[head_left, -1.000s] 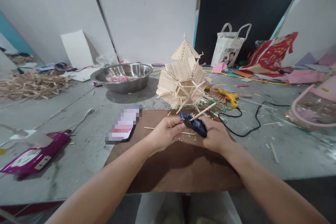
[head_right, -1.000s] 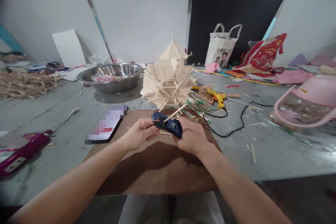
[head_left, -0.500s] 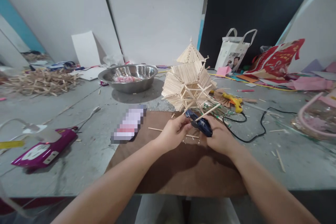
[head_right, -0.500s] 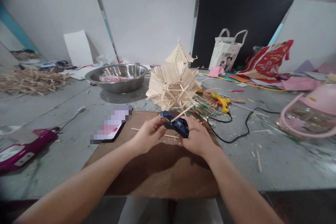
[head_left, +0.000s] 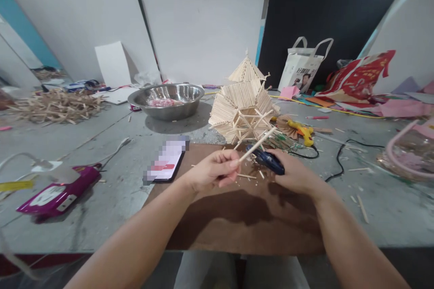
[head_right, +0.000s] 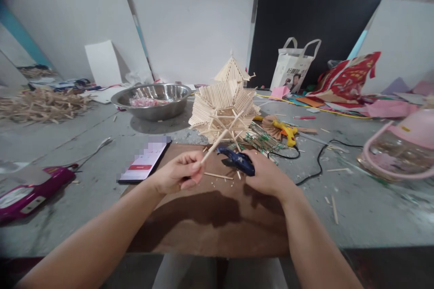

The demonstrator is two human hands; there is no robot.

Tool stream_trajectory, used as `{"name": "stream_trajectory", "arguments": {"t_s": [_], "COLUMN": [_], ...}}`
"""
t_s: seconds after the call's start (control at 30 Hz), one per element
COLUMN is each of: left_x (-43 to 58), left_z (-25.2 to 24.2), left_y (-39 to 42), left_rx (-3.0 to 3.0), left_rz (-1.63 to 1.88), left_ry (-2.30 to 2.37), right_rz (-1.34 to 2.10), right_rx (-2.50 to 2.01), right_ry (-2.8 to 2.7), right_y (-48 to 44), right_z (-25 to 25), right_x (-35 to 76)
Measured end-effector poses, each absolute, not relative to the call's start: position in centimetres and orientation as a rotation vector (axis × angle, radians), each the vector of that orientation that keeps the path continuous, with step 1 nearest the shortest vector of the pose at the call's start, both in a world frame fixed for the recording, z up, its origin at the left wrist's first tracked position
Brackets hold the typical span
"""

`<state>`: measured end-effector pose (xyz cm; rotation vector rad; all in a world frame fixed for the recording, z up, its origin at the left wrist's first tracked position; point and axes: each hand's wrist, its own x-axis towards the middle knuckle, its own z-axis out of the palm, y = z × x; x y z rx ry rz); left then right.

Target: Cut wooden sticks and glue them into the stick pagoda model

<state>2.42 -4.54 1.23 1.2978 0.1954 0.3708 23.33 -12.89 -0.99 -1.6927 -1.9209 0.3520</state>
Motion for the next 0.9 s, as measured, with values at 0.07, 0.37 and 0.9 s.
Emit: {"name": "stream_trajectory", "arguments": {"t_s": [0.07, 0.37, 0.9], "left_x": [1.9, 3.0, 4.1], "left_z": [1.8, 1.1, -0.3], "left_y": [-4.0, -4.4, -5.7], "left_rx": [1.388, 2.113, 2.903], "left_rz": [0.422, 0.546, 0.365], "left_ry": [0.247, 0.638, 1.029], "right_rz": [0.337, 0.158, -0.599], "right_rx": [-1.784, -2.049, -1.581], "right_ry": [-1.942, -2.126, -1.977], "right_y": [-12.9, -12.4, -13.3], "right_z": [-0.7, -2.1, -1.6], "right_x": [23.6, 22.1, 19.5]}}
